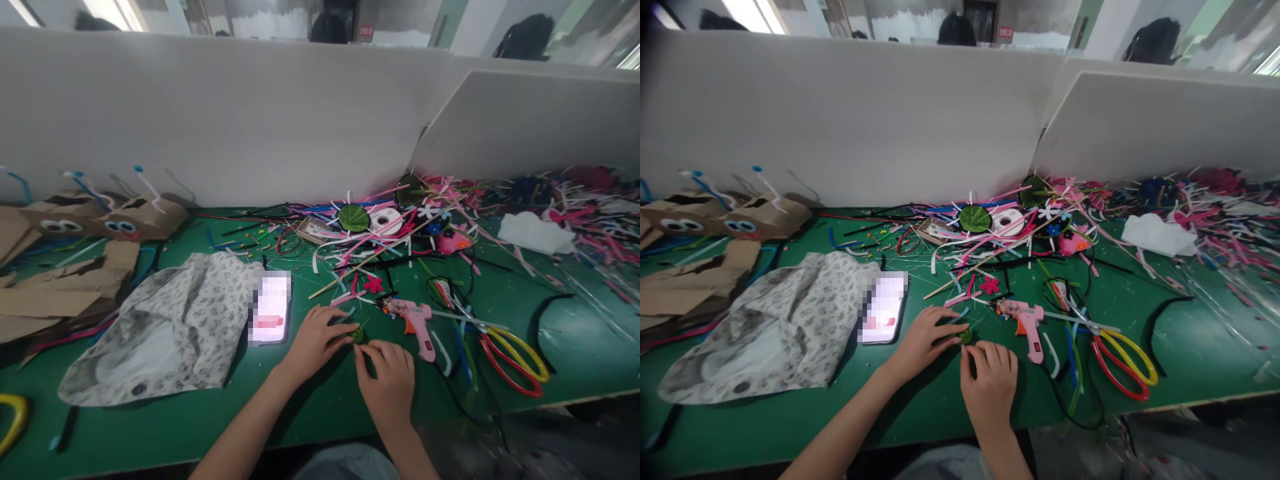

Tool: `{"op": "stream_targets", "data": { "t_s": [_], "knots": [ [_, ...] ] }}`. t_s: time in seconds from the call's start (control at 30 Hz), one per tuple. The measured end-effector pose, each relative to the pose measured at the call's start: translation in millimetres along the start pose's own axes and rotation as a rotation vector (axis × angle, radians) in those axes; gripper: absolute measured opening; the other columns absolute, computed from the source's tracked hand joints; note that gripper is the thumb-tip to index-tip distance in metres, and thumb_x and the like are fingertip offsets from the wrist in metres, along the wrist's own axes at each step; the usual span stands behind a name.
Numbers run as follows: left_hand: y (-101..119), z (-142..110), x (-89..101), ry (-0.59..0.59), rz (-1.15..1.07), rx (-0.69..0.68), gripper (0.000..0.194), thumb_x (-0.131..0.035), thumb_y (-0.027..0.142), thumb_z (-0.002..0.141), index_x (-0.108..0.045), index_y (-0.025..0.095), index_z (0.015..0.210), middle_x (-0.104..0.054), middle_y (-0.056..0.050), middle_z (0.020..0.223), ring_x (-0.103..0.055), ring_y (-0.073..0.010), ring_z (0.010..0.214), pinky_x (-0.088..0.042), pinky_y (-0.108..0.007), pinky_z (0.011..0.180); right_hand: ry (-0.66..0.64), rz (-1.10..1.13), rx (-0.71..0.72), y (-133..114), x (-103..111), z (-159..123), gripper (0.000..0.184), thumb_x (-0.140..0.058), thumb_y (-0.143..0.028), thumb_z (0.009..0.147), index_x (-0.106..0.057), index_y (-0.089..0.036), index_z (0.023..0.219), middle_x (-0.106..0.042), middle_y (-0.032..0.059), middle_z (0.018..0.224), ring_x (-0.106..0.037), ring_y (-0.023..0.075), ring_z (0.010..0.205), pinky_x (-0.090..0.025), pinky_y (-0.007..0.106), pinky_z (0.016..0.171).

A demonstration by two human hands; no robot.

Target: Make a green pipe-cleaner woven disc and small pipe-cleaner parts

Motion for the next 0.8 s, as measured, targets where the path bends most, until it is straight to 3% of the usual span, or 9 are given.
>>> {"op": "stream_targets", "data": {
  "t_s": [0.43, 0.7, 0.8],
  "knots": [
    [-0.5, 0.0, -2.1, -0.006, 0.001, 0.014, 0.026, -0.059, 0.033, 0.092, -0.067, 0.035, 0.117, -0.064, -0.004, 0.119, -0.056, -0.0215, 0.111, -0.043, -0.043, 0.096, 0.005, 0.007, 0.044, -4.3, 2.3, -3.1, 0.008, -0.054, -0.018, 0.092, -0.062, -0.021, 0.089, -0.068, 0.0047, 0.088, -0.059, 0.0199, 0.084, -0.038, 0.037, 0.078],
    [-3.0, -1.0, -5.9, -0.033, 0.007, 0.033, 0.027, -0.057, 0.035, 0.092, -0.066, 0.035, 0.118, -0.063, -0.005, 0.119, -0.055, -0.0223, 0.112, -0.042, -0.045, 0.098, 0.075, 0.166, -0.099, 15.3, 8.9, -9.0, 0.010, -0.046, -0.021, 0.097, -0.056, -0.021, 0.093, -0.063, 0.0061, 0.090, -0.058, 0.0202, 0.088, -0.042, 0.035, 0.080],
    [-3.3, -1.0, -5.6, -0.022, -0.001, 0.026, 0.027, -0.058, 0.035, 0.092, -0.066, 0.034, 0.118, -0.063, -0.005, 0.119, -0.055, -0.0220, 0.113, -0.042, -0.043, 0.097, 0.058, 0.156, -0.090, 14.3, 5.8, -7.8, 0.010, -0.051, -0.029, 0.096, -0.057, -0.020, 0.093, -0.063, 0.0057, 0.089, -0.057, 0.0208, 0.088, -0.041, 0.035, 0.080]
  ]
}}
Point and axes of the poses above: each hand's wrist, its own z-axis towards the middle knuckle, its own x-axis out of the back of the hand, y = z × x, the point moved 8 cm from there along z, towards the middle knuckle
